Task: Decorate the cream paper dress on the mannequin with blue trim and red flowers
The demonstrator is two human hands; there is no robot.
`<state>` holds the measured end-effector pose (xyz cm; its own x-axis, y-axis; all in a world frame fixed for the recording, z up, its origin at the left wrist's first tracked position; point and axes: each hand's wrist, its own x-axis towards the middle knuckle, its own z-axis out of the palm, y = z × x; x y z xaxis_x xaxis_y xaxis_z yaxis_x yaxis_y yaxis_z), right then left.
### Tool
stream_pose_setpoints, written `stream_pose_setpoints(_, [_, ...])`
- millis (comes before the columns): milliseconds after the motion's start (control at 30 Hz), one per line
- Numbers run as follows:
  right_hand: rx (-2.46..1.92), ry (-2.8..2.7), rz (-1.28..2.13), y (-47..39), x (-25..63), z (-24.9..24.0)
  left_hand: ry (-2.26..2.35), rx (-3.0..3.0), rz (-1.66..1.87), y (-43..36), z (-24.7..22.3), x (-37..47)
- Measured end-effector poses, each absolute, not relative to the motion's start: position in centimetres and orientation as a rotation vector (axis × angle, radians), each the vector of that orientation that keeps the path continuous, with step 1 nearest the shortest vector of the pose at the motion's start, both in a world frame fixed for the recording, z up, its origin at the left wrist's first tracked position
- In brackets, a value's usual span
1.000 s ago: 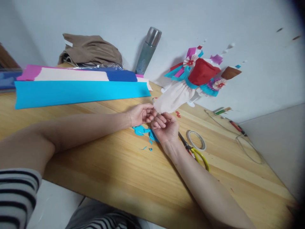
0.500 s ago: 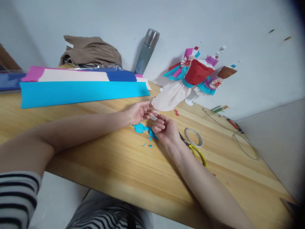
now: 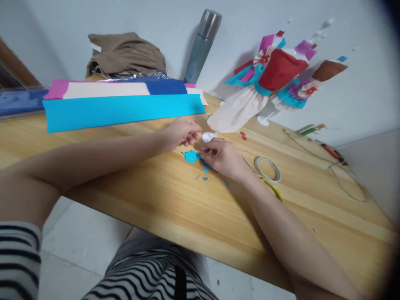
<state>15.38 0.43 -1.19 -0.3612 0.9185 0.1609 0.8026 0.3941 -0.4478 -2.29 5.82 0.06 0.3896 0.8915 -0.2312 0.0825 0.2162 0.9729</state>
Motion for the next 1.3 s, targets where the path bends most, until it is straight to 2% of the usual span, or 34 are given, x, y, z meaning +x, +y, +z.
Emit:
stream_pose_setpoints(133, [-1.509, -2.296, 0.383, 0.3, 14.9, -1.6, 1.136, 2.123, 0.435, 4.3, -0.2, -3.9])
stream_pose_setpoints(300, [-1.611, -2.295, 0.429, 0.2, 14.7, -1.8, 1.207, 2.316, 0.317, 2.8, -1.2, -5.1])
stream_pose_setpoints(433, [-1.677, -2.253, 0.595, 0.1, 15.7, -1.2, 1.212, 2.290, 0.313, 3.2, -1.8, -5.3])
stream_pose_setpoints(600, [-1.567, -1.879, 0.771, 0.4, 16.6, -0.4, 1.152, 2.067, 0.514, 3.6, -2.3, -5.3])
stream_pose_setpoints(833, [-1.369, -1.745, 1.272, -0.5, 14.5, 0.0, 1.051, 1.853, 0.674, 3.2, -2.0, -5.1])
stream_pose_setpoints(1033, [-1.403, -1.588, 1.329, -0.5, 14.0, -1.0, 1.054, 1.831, 0.593, 3.3, -1.8, -5.8])
stream_pose_setpoints(1300, [-1.343, -1.689, 1.364, -0.5, 14.2, -1.1, 0.984, 1.691, 0.488, 3.3, -1.3, -6.0])
